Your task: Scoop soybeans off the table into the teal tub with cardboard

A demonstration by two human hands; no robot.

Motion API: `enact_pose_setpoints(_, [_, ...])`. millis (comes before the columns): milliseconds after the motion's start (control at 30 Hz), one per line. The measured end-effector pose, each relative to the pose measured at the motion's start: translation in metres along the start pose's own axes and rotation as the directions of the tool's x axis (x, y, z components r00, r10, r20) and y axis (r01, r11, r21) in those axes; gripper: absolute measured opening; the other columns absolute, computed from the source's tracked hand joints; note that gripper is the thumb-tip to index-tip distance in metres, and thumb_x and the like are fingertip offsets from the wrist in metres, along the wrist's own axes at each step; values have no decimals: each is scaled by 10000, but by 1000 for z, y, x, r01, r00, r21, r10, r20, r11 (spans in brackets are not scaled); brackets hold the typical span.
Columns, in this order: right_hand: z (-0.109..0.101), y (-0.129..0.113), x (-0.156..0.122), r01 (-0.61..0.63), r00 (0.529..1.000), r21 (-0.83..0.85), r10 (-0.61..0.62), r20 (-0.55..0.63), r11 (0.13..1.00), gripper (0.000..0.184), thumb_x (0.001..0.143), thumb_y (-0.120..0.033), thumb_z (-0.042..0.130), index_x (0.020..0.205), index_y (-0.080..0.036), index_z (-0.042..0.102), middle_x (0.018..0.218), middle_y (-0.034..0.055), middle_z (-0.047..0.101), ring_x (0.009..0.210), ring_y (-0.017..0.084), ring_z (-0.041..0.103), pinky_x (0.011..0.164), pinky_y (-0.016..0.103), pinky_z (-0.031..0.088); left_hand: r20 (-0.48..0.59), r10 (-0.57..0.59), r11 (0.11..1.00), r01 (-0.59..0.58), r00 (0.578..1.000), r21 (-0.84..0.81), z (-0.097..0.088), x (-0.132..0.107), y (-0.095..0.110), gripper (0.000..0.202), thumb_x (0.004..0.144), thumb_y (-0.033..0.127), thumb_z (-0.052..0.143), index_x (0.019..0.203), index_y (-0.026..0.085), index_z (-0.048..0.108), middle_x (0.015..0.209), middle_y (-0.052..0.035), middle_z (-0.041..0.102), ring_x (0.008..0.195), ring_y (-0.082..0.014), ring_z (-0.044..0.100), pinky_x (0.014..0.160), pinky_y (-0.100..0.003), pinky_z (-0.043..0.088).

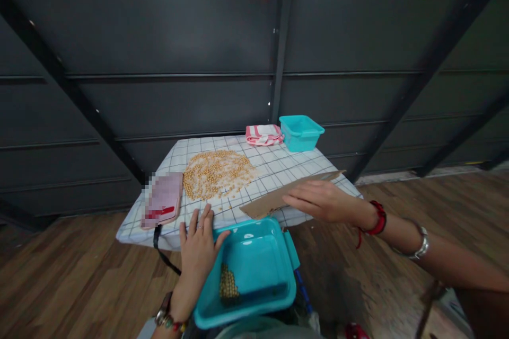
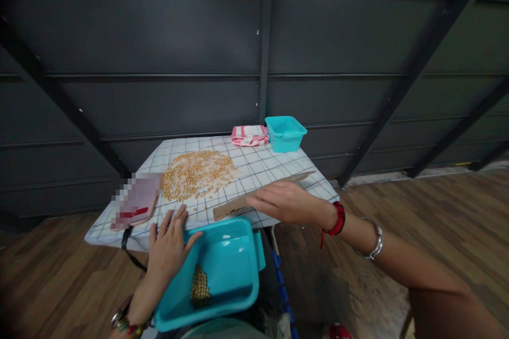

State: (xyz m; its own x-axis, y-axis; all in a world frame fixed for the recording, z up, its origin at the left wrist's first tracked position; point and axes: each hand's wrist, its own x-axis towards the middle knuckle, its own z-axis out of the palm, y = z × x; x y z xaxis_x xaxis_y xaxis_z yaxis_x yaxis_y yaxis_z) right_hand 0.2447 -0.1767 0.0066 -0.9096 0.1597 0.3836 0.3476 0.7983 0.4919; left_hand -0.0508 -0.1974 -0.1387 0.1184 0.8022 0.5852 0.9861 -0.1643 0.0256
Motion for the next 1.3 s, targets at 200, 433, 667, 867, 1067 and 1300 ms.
enact_pose_setpoints(200, [0, -2, 2, -37, 999, -3, 37, -14, 999, 285, 873, -61, 291, 1051, -100, 510, 869, 85, 631, 757, 147, 562, 651, 282, 452, 18, 8, 1000, -8, 1000, 9, -3, 0, -3, 633, 839, 584, 247, 1162, 116, 524, 1270, -133, 515, 1185, -345, 416, 974, -560, 239])
enact_pose_setpoints(433, [-5, -7, 10, -25, 1000, 77, 26, -14, 997, 271, 910, -110, 279, 1021, -100, 526, 833, 71, 631, 707, 140, 546, 617, 273, 434, 29, -13, 1000, 13, 1000, 0, -4, 0, -4, 606, 838, 578, 269, 1151, 130, 530, 1272, -122, 515, 1195, -340, 407, 979, -559, 235])
enact_pose_setpoints(667, [-17, -19, 15, 22, 999, 165, -17, -31, 986, 244, 922, -132, 295, 1016, -78, 515, 809, 71, 623, 665, 138, 531, 562, 278, 426, 41, -16, 1000, 15, 999, 27, -5, 0, -4, 553, 853, 524, 291, 1144, 121, 533, 1275, -119, 511, 1197, -335, 406, 962, -546, 267])
enact_pose_setpoints(867, [-27, -23, 16, 178, 977, 23, -174, -126, 984, 241, 871, -58, 354, 1045, -38, 519, 849, 88, 638, 751, 162, 572, 629, 299, 474, 70, -13, 999, 9, 997, 53, -9, 0, -4, 508, 859, 471, 304, 1158, 129, 532, 1293, -118, 492, 1199, -327, 403, 952, -543, 281])
enact_pose_setpoints(1067, [-31, -16, 22, 45, 992, 137, -28, -122, 990, 239, 908, -113, 308, 1015, -93, 521, 853, 75, 638, 762, 137, 566, 652, 268, 472, 59, -7, 1000, 6, 998, 19, -8, 0, -6, 543, 850, 503, 287, 1163, 135, 534, 1280, -126, 505, 1195, -338, 406, 952, -559, 276])
enact_pose_setpoints(1300, [-9, -2, 31, 2, 996, -34, -5, -84, 999, 267, 887, -62, 292, 1049, -90, 502, 869, 89, 645, 760, 143, 583, 639, 279, 472, 61, -5, 1000, 3, 998, 31, -9, 1, -8, 571, 836, 553, 302, 1148, 142, 547, 1287, -121, 501, 1186, -344, 416, 958, -556, 279])
